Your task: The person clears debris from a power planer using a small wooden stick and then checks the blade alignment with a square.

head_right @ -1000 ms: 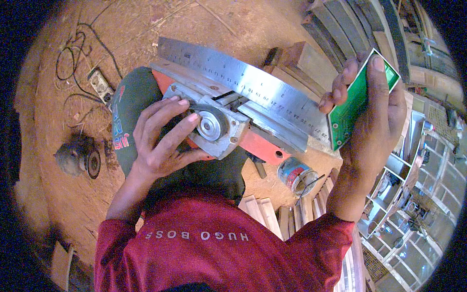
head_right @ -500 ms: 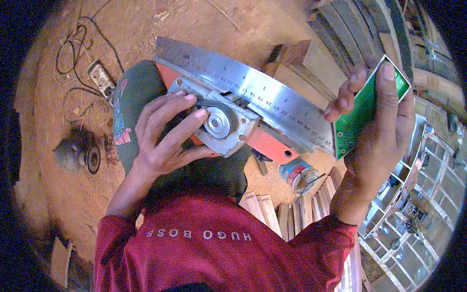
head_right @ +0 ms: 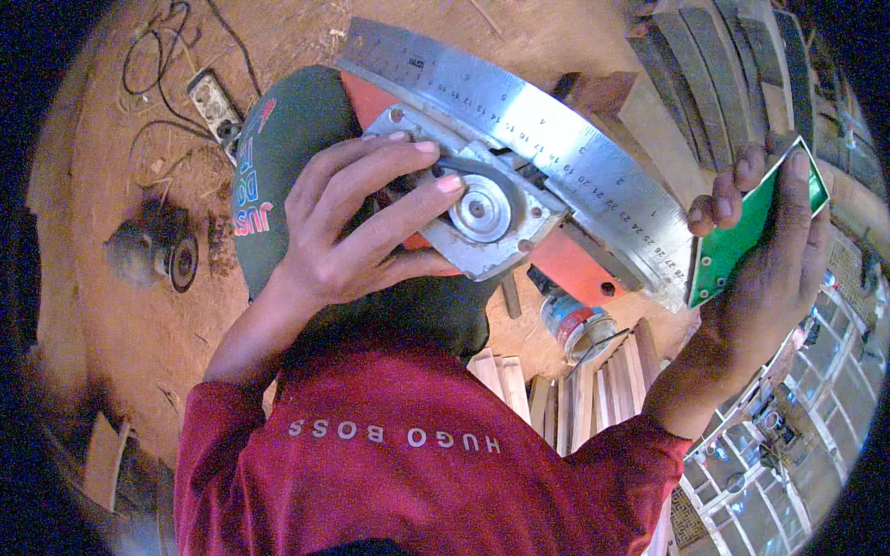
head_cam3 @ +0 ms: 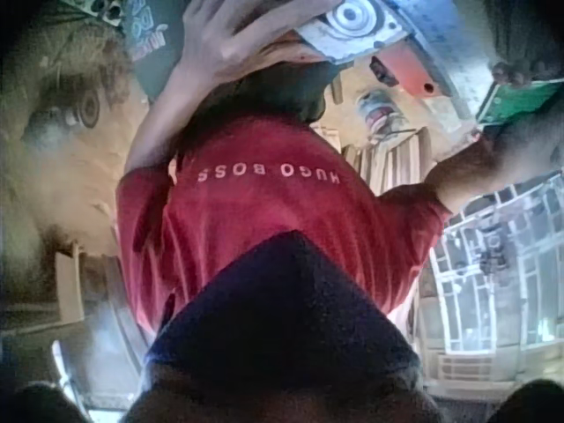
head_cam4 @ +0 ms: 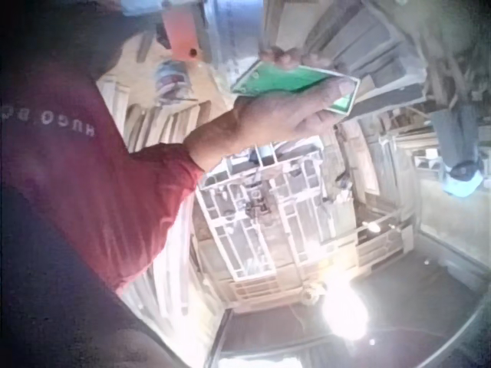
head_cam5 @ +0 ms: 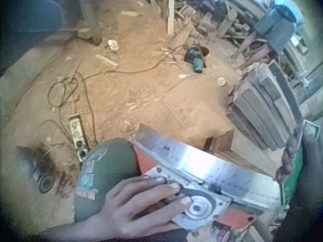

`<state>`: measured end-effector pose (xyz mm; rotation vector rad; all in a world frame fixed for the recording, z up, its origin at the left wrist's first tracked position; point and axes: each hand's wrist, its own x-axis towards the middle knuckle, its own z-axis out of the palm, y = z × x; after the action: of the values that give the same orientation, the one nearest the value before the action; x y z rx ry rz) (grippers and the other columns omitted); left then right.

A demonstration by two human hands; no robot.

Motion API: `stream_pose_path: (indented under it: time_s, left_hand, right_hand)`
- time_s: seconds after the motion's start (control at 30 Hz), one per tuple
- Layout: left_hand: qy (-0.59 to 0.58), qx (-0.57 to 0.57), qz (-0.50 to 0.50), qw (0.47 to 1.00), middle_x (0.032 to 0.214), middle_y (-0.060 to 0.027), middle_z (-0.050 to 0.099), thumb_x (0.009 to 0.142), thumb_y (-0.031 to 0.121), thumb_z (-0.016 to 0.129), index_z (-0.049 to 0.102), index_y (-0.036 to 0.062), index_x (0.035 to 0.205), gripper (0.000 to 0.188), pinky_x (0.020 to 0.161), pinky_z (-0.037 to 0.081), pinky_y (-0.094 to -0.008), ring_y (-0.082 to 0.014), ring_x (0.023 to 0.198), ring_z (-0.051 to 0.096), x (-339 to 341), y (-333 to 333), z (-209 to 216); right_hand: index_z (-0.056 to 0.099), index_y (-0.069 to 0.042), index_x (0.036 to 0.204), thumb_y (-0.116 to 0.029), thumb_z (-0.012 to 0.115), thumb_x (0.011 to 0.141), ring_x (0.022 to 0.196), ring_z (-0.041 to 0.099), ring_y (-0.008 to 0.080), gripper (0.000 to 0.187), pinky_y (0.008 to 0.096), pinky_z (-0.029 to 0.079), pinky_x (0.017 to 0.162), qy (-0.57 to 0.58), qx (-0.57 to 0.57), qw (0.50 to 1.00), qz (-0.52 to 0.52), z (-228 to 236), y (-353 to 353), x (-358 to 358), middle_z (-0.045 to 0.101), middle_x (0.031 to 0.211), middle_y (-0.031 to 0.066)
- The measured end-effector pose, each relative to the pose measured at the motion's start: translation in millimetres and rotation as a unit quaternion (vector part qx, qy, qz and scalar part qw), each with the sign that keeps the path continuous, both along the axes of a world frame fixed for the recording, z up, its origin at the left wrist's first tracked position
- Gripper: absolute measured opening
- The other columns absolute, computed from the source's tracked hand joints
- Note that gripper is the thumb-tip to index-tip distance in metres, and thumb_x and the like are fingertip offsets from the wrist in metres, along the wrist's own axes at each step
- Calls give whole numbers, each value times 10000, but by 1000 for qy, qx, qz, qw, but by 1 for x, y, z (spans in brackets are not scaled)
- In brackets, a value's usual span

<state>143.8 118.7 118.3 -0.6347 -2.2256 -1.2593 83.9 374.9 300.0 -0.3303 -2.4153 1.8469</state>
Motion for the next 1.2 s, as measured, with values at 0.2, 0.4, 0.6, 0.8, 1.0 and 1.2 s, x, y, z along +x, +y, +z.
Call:
stream_pose_path:
  time_s: [0.2,0.4,0.6,0.8,1.0,1.2]
  left_hand:
    - [7,2,-2,1000,1225,5,636,673,402,811,704,258,1219,574,830,524,-354,-213,1006,651,0,0,0]
    - [3,-6,-1,1000,1220,5,637,671,411,807,704,259,1212,572,833,522,-354,-220,1005,646,1,0,2]
    - [4,-11,-11,1000,1212,-7,640,665,413,804,707,244,1212,581,838,526,-363,-237,1000,642,-1,0,2]
    - [3,-27,-19,999,1213,-24,644,696,439,786,709,229,1215,565,839,538,-377,-251,1000,643,-2,-2,5]
    - [18,-32,-18,999,1205,-37,650,728,471,772,707,218,1223,560,858,546,-385,-260,1008,644,-3,-1,5]
    - [25,-36,-28,999,1209,-45,648,694,470,802,717,193,1192,576,846,551,-378,-262,992,649,-5,-2,6]
  right_hand:
    - [549,-3,1121,-251,534,1042,678,543,151,261,304,456,570,-13,-36,999,30,2,7,0,582,924,107]
    - [552,8,1137,-245,532,1044,657,544,153,271,304,466,561,3,-13,1000,6,2,3,1,583,917,106]
    - [517,30,1208,-224,512,1051,677,500,125,299,283,421,572,-15,12,1000,13,2,0,2,527,912,75]
    - [561,-1,1141,-256,533,1047,652,566,140,273,300,503,533,7,10,1000,15,1,-1,2,602,886,83]
    - [569,-17,1110,-259,534,1047,656,571,139,253,292,515,537,12,4,1000,14,1,-9,4,606,868,75]
    - [525,5,1152,-240,491,1064,684,541,119,262,284,516,590,9,-30,997,69,-1,1,5,565,945,77]
